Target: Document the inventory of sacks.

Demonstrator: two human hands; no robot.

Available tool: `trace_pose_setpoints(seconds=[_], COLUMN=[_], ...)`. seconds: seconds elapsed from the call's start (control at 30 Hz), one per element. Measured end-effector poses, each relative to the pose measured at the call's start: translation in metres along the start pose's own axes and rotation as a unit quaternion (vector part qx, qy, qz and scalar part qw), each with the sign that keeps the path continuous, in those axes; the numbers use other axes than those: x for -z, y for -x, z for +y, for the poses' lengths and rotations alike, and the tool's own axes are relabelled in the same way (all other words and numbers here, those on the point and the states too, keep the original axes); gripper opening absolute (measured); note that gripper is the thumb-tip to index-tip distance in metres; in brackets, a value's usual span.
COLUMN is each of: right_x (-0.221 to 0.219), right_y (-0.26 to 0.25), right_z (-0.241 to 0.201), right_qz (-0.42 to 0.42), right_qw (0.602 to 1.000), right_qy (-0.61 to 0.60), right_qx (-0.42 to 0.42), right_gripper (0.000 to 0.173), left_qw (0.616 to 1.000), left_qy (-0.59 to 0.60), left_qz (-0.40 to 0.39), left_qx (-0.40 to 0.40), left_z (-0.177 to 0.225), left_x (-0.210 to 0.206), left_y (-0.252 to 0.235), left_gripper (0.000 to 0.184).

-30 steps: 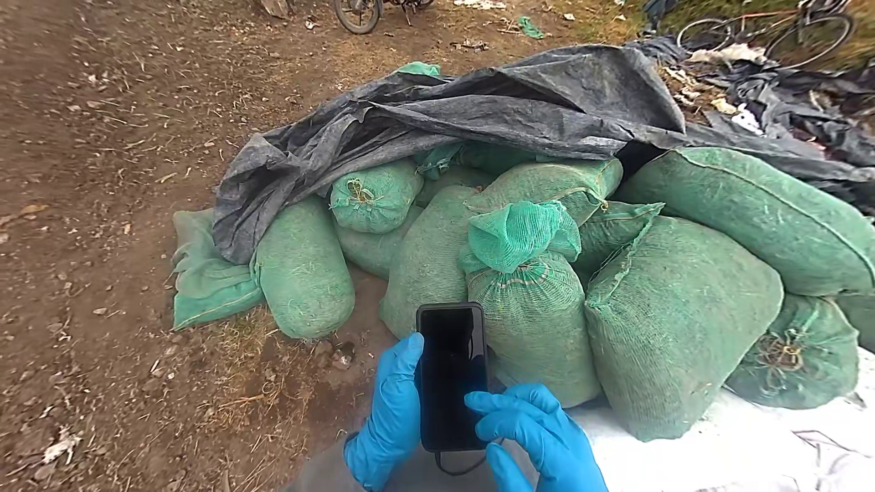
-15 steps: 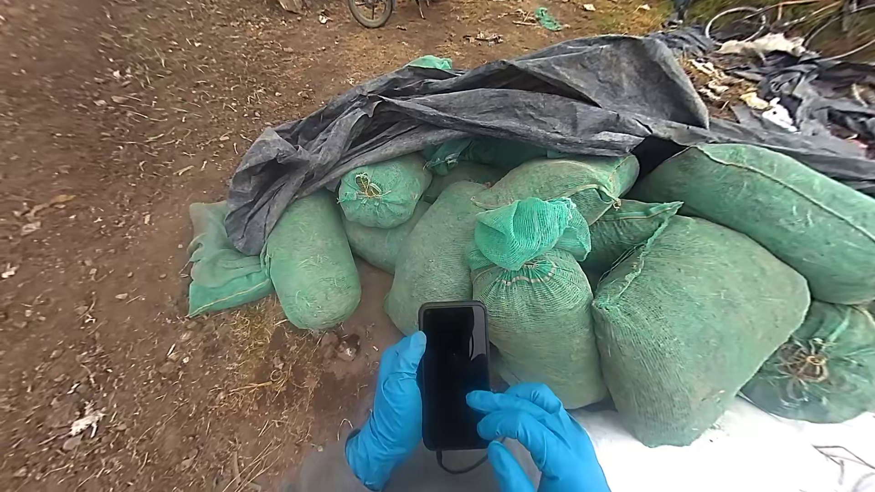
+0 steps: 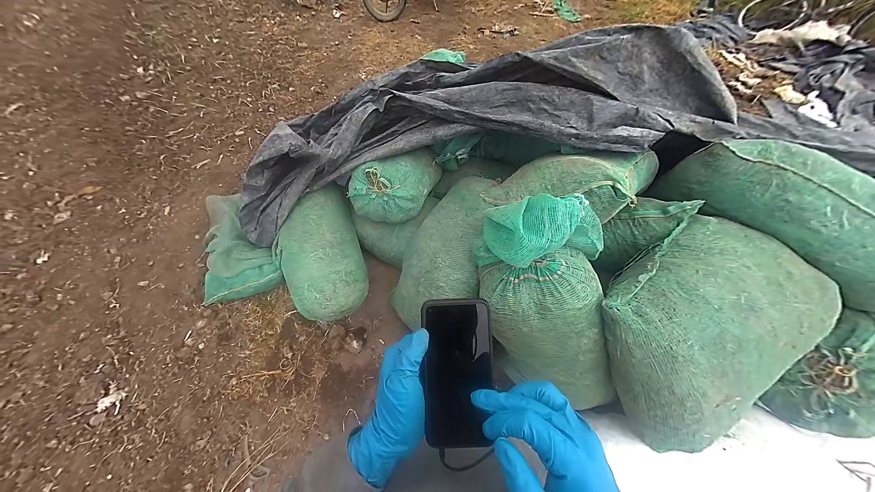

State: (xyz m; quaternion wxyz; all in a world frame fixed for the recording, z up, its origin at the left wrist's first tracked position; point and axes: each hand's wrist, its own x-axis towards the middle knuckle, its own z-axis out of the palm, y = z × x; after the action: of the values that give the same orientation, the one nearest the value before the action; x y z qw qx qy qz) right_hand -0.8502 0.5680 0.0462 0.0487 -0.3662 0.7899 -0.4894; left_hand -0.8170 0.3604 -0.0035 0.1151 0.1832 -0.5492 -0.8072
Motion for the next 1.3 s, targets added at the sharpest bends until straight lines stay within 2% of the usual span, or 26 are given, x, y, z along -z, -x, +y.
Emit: trace_pose_setpoints(seconds=[0.2, 0.4, 0.53, 0.73, 0.93, 1.07, 1.17, 1.3], right_x=[0.008, 0.009, 0.002, 0.004, 0.001, 0.003, 0.007, 0.011], right_y=[0.003, 0.005, 0.004, 0.004, 0.006, 0.007, 0.008, 0.013], right_z=[-0.002, -0.015, -0.017, -0.018, -0.019, -0.019, -0.019, -0.016], right_qz=[-0.026, -0.128, -0.161, -0.152, -0.187, -0.155, -0.141, -0.12], right_qw=[0.999, 0.985, 0.978, 0.981, 0.973, 0.981, 0.984, 0.986], right_qy=[0.032, 0.107, 0.126, 0.107, 0.128, 0.108, 0.104, 0.109], right_qx=[0.003, 0.042, 0.05, 0.057, 0.049, 0.044, 0.029, 0.025], right_gripper=[0.025, 0.029, 0.03, 0.029, 0.032, 0.032, 0.031, 0.031], left_qw=[0.999, 0.998, 1.0, 1.0, 0.999, 0.999, 0.997, 0.997], left_qy=[0.017, 0.033, 0.0, -0.021, 0.026, 0.033, 0.059, 0.036], left_qz=[0.026, 0.04, 0.019, 0.015, 0.005, -0.014, 0.024, 0.03], left_qx=[0.017, 0.047, 0.015, 0.009, 0.018, 0.011, 0.05, 0.054], left_z=[0.007, 0.015, 0.001, 0.002, 0.0, -0.008, 0.014, 0.017], left_x=[-0.008, -0.013, -0.003, -0.002, 0.002, 0.012, -0.005, -0.006], left_y=[0.001, -0.001, -0.004, -0.005, -0.004, -0.005, -0.001, 0.0], left_gripper=[0.048, 0.048, 0.05, 0.05, 0.05, 0.051, 0.05, 0.05])
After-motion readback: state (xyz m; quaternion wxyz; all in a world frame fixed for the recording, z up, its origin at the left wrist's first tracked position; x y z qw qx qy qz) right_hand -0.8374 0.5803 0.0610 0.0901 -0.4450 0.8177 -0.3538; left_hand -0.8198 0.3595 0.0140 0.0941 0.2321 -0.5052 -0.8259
